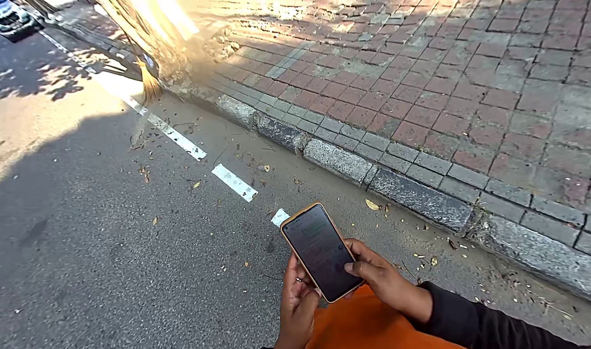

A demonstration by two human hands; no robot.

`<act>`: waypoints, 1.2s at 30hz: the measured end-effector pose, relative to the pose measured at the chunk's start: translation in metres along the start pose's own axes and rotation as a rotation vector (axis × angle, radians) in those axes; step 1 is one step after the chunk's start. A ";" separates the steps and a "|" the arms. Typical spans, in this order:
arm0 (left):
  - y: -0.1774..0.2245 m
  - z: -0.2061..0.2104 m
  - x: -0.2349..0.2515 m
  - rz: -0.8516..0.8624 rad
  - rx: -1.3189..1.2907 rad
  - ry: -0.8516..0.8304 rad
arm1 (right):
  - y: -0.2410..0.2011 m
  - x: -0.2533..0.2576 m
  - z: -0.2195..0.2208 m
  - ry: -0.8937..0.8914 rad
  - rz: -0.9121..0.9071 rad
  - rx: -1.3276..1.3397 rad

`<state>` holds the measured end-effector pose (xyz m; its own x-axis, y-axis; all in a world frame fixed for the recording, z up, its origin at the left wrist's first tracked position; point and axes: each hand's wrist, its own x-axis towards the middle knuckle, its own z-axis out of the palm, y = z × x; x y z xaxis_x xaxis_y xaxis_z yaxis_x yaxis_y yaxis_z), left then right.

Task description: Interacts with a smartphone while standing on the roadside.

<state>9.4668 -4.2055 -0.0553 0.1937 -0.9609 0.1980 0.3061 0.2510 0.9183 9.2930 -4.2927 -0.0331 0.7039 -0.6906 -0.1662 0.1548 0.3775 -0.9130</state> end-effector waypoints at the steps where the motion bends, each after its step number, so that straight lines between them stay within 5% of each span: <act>1: -0.001 0.000 0.000 0.002 -0.007 -0.005 | 0.001 0.000 -0.001 0.005 0.004 0.022; 15: -0.002 0.005 0.001 -0.019 0.055 -0.010 | 0.005 -0.002 -0.007 0.042 0.042 0.083; 36: 0.044 -0.004 0.053 0.153 0.523 0.194 | 0.009 0.002 -0.010 -0.013 0.057 0.087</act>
<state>9.4941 -4.2451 -0.0055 0.3817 -0.8668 0.3210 -0.2305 0.2471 0.9412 9.2887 -4.2969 -0.0452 0.7221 -0.6588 -0.2113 0.1738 0.4684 -0.8663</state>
